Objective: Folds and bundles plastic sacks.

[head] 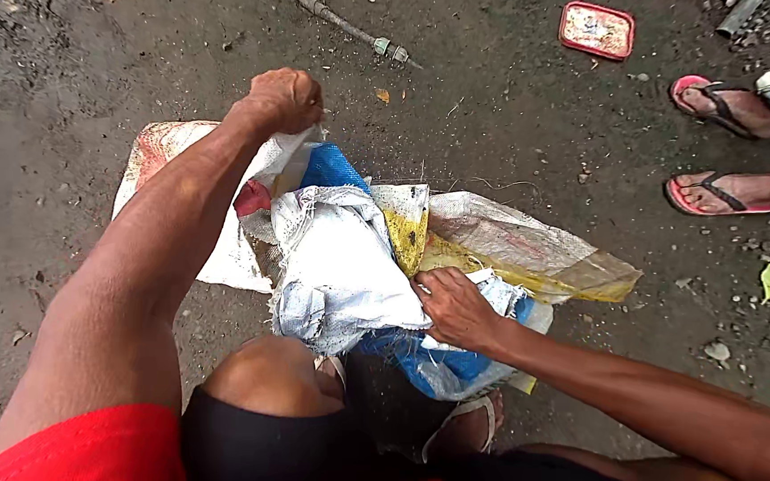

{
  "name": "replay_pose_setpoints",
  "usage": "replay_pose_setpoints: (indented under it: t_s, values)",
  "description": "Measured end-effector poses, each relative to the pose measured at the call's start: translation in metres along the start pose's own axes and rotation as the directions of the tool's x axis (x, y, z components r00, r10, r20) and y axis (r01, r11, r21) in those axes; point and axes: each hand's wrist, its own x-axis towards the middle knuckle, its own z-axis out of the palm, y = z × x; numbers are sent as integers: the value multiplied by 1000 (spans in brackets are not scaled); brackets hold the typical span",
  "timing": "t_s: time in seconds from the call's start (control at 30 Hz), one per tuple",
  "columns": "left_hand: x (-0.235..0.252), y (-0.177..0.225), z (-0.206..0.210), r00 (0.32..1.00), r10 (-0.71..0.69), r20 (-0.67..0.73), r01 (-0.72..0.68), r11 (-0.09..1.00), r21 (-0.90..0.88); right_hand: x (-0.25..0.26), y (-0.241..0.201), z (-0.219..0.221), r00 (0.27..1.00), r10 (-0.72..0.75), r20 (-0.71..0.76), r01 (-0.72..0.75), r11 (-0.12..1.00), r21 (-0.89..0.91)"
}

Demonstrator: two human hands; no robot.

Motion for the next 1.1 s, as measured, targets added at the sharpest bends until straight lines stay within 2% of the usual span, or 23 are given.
replay_pose_setpoints:
  t_s: [0.07, 0.13, 0.27, 0.33, 0.43, 0.5, 0.57, 0.63, 0.7, 0.77, 0.83, 0.9, 0.93, 1.03, 1.1]
  values:
    - [-5, 25, 1, 987, 161, 15, -162, 986, 46, 3, 0, -3, 999, 19, 39, -20, 1000, 16]
    - [-12, 37, 1, 971, 239, 6, -239, 967, 84, 6, 0, -7, 995, 41, 88, -44, 998, 33]
    - [-8, 23, 3, 987, 153, -46, -150, 986, 74, 13, -3, -14, 976, 35, 215, -50, 997, 65]
    - [-5, 31, 9, 967, 253, -28, -253, 967, -1, 20, -1, -19, 960, 42, 277, -71, 993, 96]
    - [-24, 69, 24, 838, 539, 79, -528, 840, -125, 32, 25, -28, 914, 169, 369, -261, 941, 214]
    - [-43, 72, 28, 815, 575, 71, -548, 805, -225, 41, 55, -33, 868, 308, 390, -427, 864, 268]
    - [-52, 56, 25, 876, 480, -37, -464, 820, -336, 57, 80, -38, 823, 417, 386, -528, 812, 248]
    - [-53, 45, 26, 935, 343, -86, -349, 855, -384, 81, 86, -46, 770, 474, 428, -584, 793, 173]
    - [-53, 38, 27, 964, 255, -76, -262, 863, -432, 98, 82, -48, 741, 483, 467, -589, 800, 108]
    - [-62, 22, 30, 973, 182, -142, -230, 817, -529, 101, 80, -45, 735, 477, 482, -585, 805, 95]
    - [-79, -5, 37, 950, 42, -308, -224, 781, -583, 99, 84, -43, 731, 482, 483, -593, 799, 102]
    - [-100, -32, 56, 885, -137, -445, -179, 782, -597, 99, 85, -44, 714, 494, 496, -608, 789, 91]
    - [-111, -39, 70, 867, -224, -445, -119, 774, -621, 100, 85, -44, 709, 495, 501, -609, 788, 83]
    - [-127, -40, 112, 850, -458, -262, 130, 663, -738, 102, 85, -42, 711, 490, 505, -595, 801, 61]
    - [-126, -38, 127, 828, -510, -233, 180, 635, -751, 100, 84, -37, 735, 497, 461, -581, 812, 51]
